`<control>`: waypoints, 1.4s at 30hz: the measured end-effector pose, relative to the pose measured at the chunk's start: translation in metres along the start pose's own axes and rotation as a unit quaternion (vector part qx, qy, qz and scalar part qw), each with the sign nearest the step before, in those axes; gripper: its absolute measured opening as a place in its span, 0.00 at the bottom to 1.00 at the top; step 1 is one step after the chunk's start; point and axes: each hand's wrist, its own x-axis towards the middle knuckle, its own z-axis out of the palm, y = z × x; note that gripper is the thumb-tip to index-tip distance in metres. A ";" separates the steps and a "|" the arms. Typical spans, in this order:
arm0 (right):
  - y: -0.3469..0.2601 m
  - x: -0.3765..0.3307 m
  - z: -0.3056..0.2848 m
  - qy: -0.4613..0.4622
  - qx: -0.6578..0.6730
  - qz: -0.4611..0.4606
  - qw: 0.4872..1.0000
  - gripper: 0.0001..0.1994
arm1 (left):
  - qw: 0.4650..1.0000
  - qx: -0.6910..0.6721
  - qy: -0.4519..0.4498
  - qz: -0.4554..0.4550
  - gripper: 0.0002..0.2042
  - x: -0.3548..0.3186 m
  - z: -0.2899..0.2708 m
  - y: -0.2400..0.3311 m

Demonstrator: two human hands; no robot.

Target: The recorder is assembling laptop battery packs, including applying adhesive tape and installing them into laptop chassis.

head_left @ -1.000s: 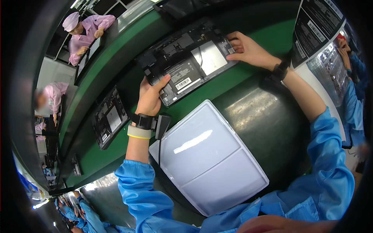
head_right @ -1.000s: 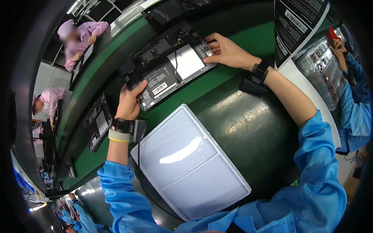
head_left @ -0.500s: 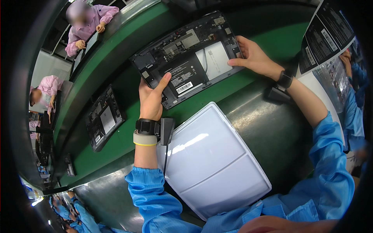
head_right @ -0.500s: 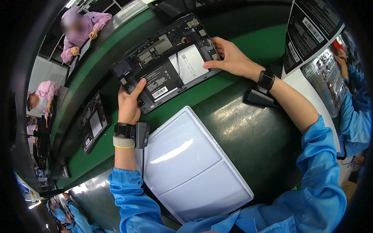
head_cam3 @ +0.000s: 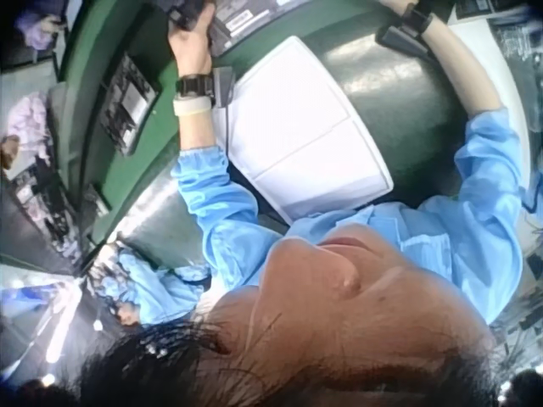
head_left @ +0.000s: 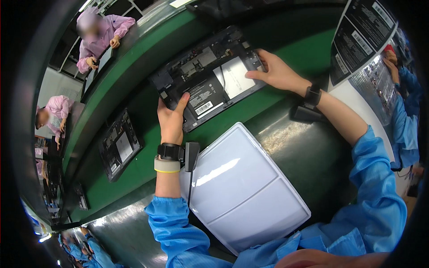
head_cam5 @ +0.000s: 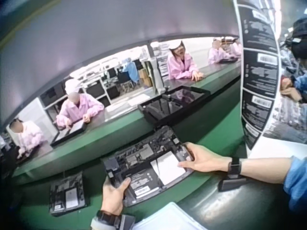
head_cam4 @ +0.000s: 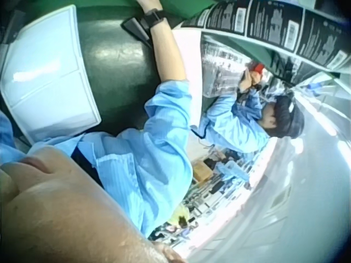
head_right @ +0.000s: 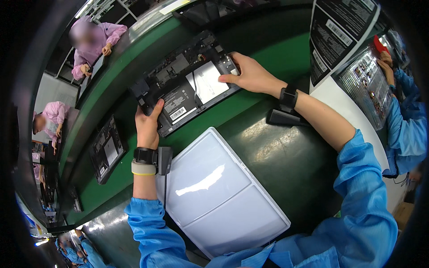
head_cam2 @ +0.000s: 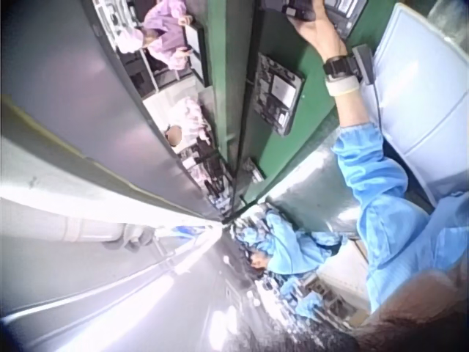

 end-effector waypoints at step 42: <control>-0.009 -0.005 0.037 -0.144 -0.522 -0.217 0.812 0.39 | 0.704 0.687 -0.154 0.097 0.49 -0.020 0.041 0.006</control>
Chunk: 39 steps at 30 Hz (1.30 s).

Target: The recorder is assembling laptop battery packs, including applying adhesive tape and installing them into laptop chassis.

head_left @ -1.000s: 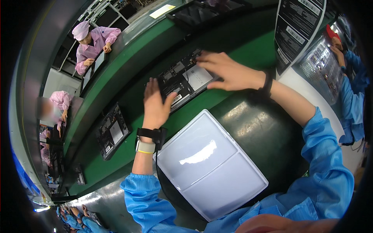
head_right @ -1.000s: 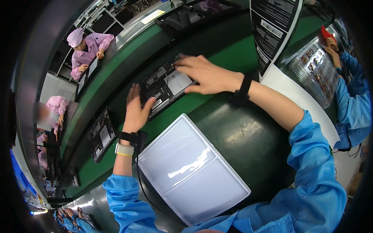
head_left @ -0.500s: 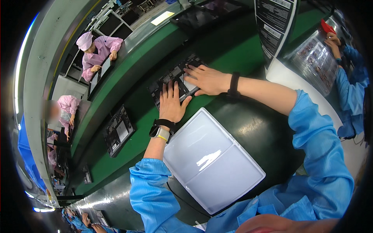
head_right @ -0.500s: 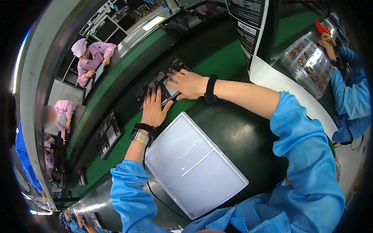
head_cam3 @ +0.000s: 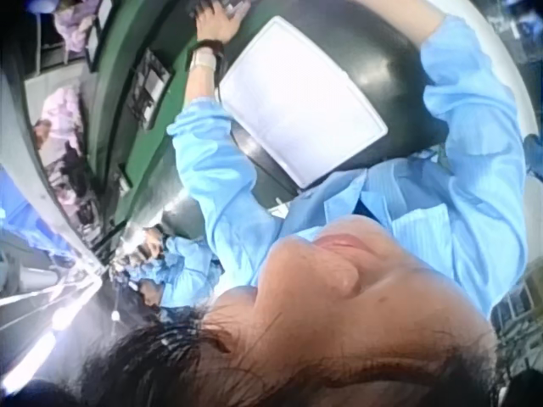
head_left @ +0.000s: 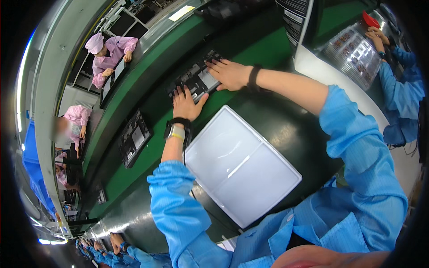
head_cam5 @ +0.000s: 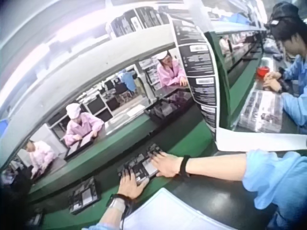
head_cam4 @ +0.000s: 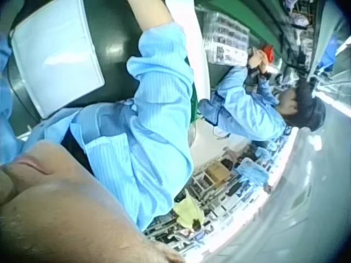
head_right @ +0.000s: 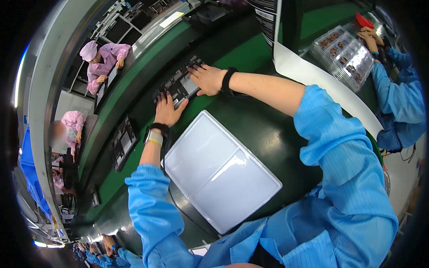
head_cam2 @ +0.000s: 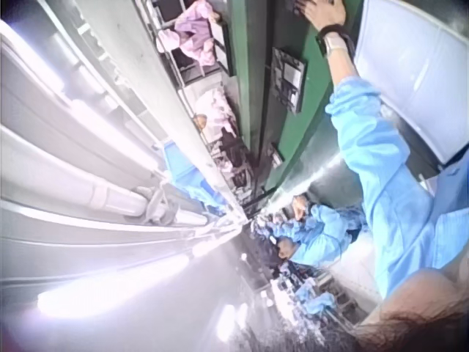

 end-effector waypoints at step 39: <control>-0.088 -0.225 -0.023 0.045 0.723 0.046 0.687 0.21 | 0.826 -0.485 0.271 -0.093 0.07 -0.142 -0.049 -0.017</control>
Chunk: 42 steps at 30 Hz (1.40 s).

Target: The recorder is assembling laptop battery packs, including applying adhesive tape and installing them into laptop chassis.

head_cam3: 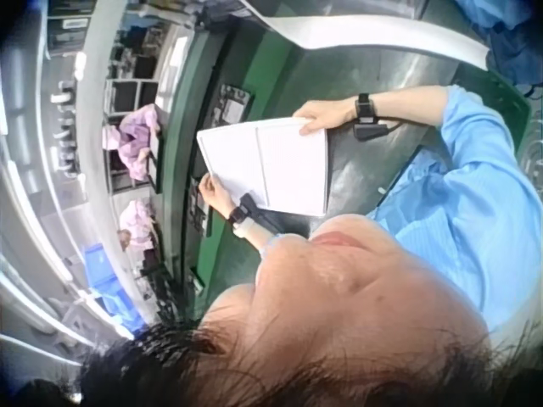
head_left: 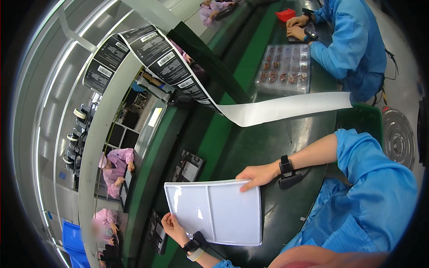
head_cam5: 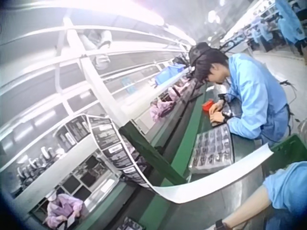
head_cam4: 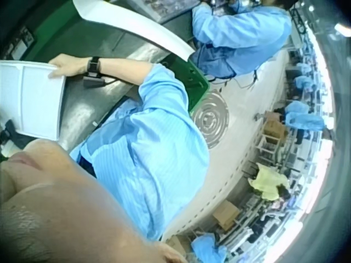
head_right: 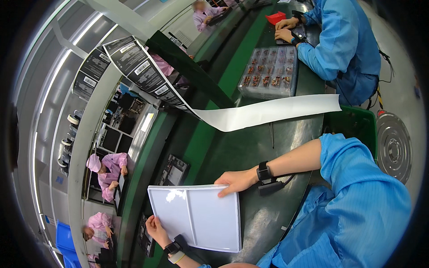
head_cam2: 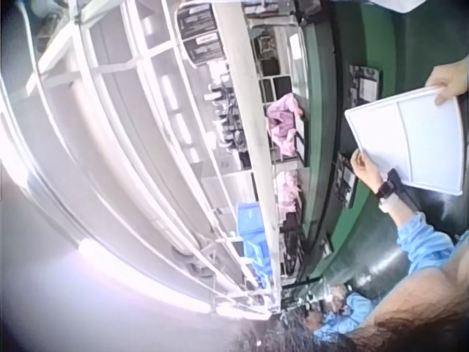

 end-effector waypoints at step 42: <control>0.006 0.003 -0.039 0.230 -0.099 -0.062 0.966 0.10 | 0.923 -0.078 -0.291 -0.238 0.23 -0.009 0.005 -0.063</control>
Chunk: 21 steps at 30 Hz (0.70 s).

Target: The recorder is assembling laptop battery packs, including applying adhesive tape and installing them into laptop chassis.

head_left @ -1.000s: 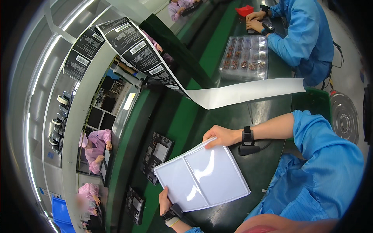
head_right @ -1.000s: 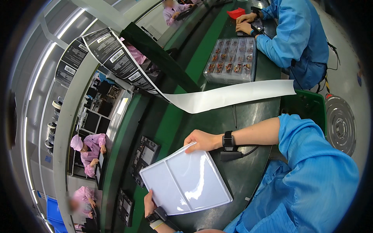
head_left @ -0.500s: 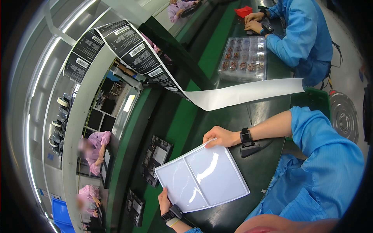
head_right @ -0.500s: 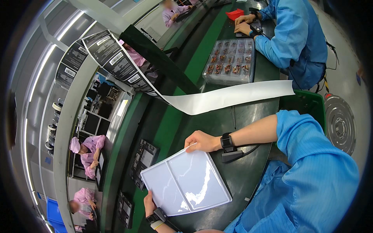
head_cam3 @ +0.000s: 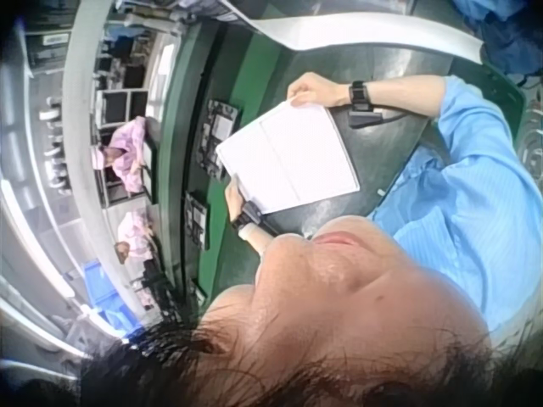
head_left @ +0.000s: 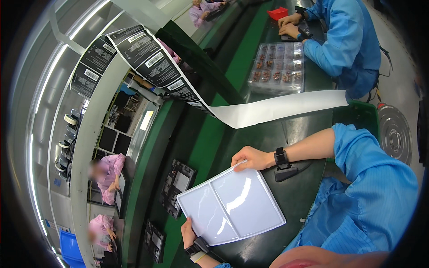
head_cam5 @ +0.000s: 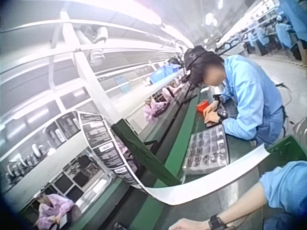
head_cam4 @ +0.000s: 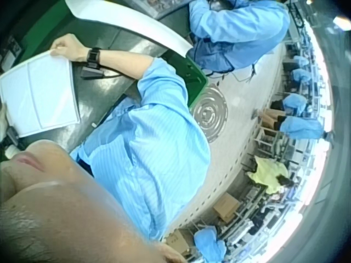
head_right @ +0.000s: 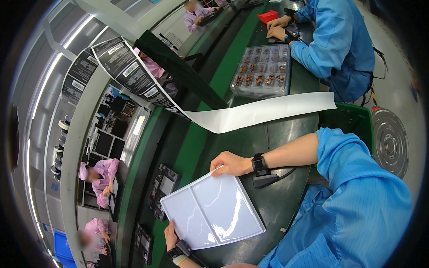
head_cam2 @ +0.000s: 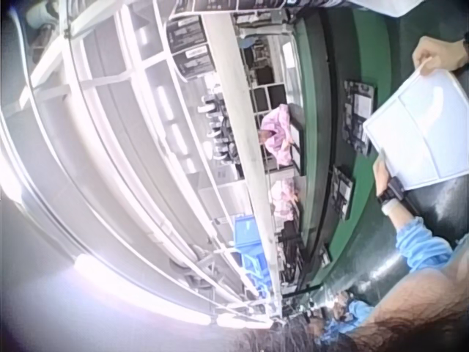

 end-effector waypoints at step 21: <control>0.005 -0.001 0.002 0.009 0.012 0.008 1.000 0.11 | 1.000 0.002 0.018 0.005 0.22 0.007 -0.004 -0.012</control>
